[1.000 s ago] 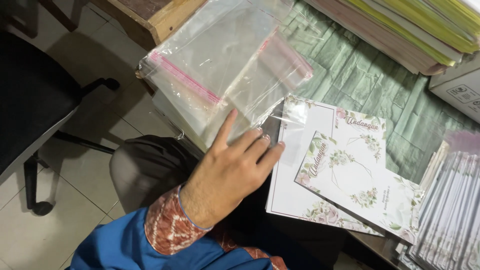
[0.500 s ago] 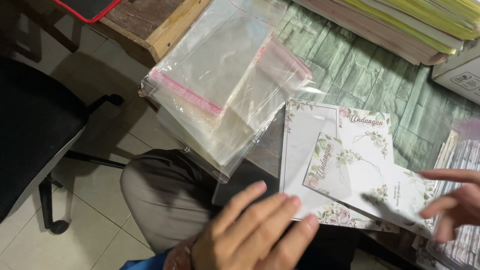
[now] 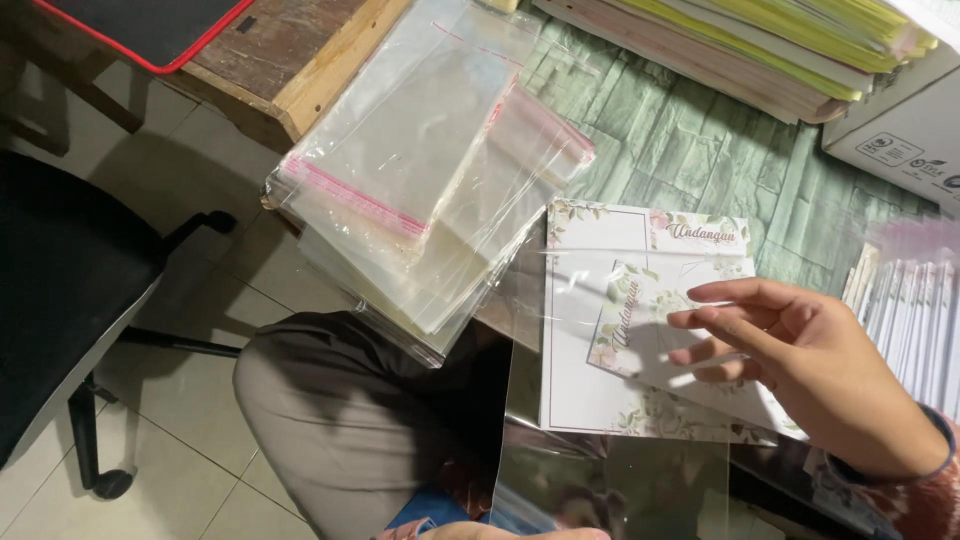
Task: The person folds paper invitations by hand on a workspace and places a folded invitation into a clear plastic sleeve.
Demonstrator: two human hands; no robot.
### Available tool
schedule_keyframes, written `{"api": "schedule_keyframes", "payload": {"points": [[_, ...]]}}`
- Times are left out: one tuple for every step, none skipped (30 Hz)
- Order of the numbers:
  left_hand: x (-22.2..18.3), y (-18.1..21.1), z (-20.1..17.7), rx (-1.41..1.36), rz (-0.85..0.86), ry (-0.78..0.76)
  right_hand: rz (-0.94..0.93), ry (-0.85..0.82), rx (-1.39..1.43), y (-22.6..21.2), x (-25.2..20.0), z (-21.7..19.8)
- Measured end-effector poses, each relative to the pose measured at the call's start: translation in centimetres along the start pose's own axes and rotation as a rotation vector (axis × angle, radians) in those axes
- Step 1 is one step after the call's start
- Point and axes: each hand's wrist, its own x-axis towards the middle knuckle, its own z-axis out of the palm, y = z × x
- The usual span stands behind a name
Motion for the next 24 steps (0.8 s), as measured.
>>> {"api": "schedule_keyframes", "payload": {"points": [[-0.2, 0.1, -0.1, -0.198, -0.045, -0.057, -0.059, 0.003, -0.011, 0.3, 0.2, -0.4], [-0.2, 0.2, -0.2, -0.197, -0.040, -0.056, -0.062, 0.006, -0.009, 1.0, 0.3, -0.9], [-0.1, 0.3, -0.3, -0.396, -0.085, -0.113, -0.191, -0.010, -0.018, 1.7, 0.4, -1.4], [-0.1, 0.4, -0.4, -0.594, -0.129, -0.170, -0.320, -0.029, -0.027, 2.3, 0.6, -1.9], [1.5, 0.2, -1.9, -0.595, -0.124, -0.171, -0.321, -0.024, -0.026, 2.8, 0.8, -2.3], [3.1, 0.1, -3.4, -0.250, -0.162, 0.114, -0.375, -0.073, -0.007, 3.4, 1.0, -2.7], [4.7, 0.1, -4.9, 0.095, -0.182, 0.395, -0.423, -0.125, 0.009, 4.0, 1.2, -3.1], [5.5, -1.0, -5.7, 0.089, -0.182, 0.394, -0.418, -0.121, 0.009, 4.3, 1.0, -3.2], [6.3, -2.3, -6.6, 0.081, -0.261, 0.350, -0.441, -0.144, -0.026, 4.5, 0.9, -3.3], [7.1, -3.5, -7.5, 0.072, -0.340, 0.303, -0.464, -0.167, -0.062, 4.6, 0.7, -3.4], [7.7, -4.7, -7.9, 0.071, -0.336, 0.303, -0.465, -0.165, -0.060, 4.6, 0.3, -3.3], [8.4, -5.9, -8.3, 0.031, -0.387, 0.228, -0.463, -0.161, -0.080, 4.6, -0.1, -3.2], [9.2, -7.2, -8.8, -0.008, -0.434, 0.153, -0.463, -0.157, -0.100, 4.5, -0.4, -3.1], [9.9, -7.9, -8.9, -0.006, -0.430, 0.154, -0.467, -0.153, -0.099, 4.5, -0.6, -3.2], [10.6, -8.7, -8.9, -0.172, -0.502, 0.066, -0.483, -0.161, -0.108, 4.5, -0.7, -3.3], [11.3, -9.4, -8.8, -0.340, -0.568, -0.025, -0.499, -0.169, -0.117, 4.5, -0.7, -3.4], [11.7, -9.9, -8.7, -0.341, -0.565, -0.028, -0.498, -0.165, -0.115, 4.4, -0.9, -3.5], [12.0, -10.4, -8.5, -0.368, -0.572, -0.021, -0.482, -0.155, -0.130, 4.3, -1.0, -3.6], [12.5, -10.9, -8.4, -0.393, -0.578, -0.014, -0.470, -0.143, -0.145, 4.2, -1.1, -3.8], [12.9, -10.9, -8.7, -0.391, -0.573, -0.015, -0.473, -0.138, -0.143, 4.0, -1.1, -3.9], [13.3, -10.8, -9.1, -0.462, -0.639, -0.031, -0.460, -0.124, -0.163, 3.8, -1.2, -4.0], [13.6, -10.8, -9.5, -0.532, -0.706, -0.047, -0.446, -0.111, -0.183, 3.7, -1.3, -4.1], [13.7, -11.1, -9.3, -0.534, -0.703, -0.050, -0.445, -0.107, -0.181, 3.9, -1.1, -4.2], [13.8, -11.3, -9.1, -0.614, -0.708, -0.042, -0.460, -0.120, -0.170, 4.2, -0.8, -4.4]]}}
